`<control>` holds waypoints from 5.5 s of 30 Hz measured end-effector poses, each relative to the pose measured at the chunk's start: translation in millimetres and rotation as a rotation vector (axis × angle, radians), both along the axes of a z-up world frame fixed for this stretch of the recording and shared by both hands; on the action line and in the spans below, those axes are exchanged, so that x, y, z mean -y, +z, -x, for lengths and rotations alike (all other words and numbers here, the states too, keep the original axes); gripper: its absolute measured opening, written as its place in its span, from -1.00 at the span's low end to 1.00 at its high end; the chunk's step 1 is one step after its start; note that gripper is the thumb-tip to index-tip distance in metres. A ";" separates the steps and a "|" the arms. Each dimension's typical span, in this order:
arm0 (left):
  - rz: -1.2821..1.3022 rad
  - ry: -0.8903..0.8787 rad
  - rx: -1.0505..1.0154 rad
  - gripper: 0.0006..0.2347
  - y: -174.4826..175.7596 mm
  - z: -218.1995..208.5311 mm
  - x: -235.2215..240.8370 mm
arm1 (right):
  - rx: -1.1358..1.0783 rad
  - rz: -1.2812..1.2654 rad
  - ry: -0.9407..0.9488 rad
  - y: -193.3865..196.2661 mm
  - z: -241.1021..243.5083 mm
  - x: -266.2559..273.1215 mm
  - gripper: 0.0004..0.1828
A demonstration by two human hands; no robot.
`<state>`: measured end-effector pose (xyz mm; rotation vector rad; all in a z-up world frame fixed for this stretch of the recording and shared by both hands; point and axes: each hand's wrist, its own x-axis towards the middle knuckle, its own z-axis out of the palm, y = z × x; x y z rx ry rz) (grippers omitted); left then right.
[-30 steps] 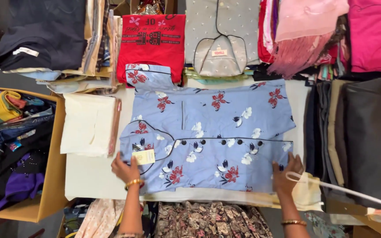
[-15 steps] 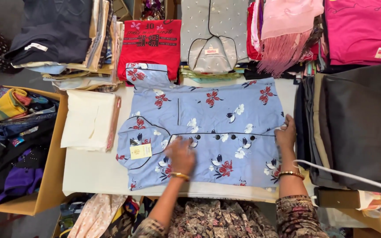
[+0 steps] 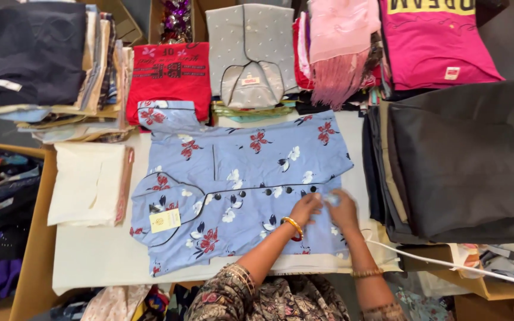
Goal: The person folds a red t-shirt, then a light blue floral shirt, and finally a dark blue t-shirt on a white table. Each shirt is smoothed, folded in half, and then folded again into a compact rectangle before being placed on a stack.
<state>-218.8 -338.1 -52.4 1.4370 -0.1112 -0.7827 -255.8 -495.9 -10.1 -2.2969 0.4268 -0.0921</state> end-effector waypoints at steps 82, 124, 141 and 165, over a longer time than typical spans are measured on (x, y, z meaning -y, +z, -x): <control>0.178 0.183 -0.531 -0.50 89.0 -11.0 -4.5 | -0.221 0.308 -0.147 82.3 -88.8 36.4 -0.39; -0.829 1.148 0.058 -0.35 -17.8 117.5 -438.3 | 0.137 0.447 0.541 13.4 108.4 -21.0 -0.33; -0.304 0.700 -0.333 -0.41 73.7 38.0 -433.5 | -0.027 0.254 0.349 27.9 28.9 -1.2 -0.63; -0.098 1.830 -0.194 -0.68 11.8 -72.1 -394.9 | 0.193 0.687 0.179 31.1 -34.2 -10.2 -0.58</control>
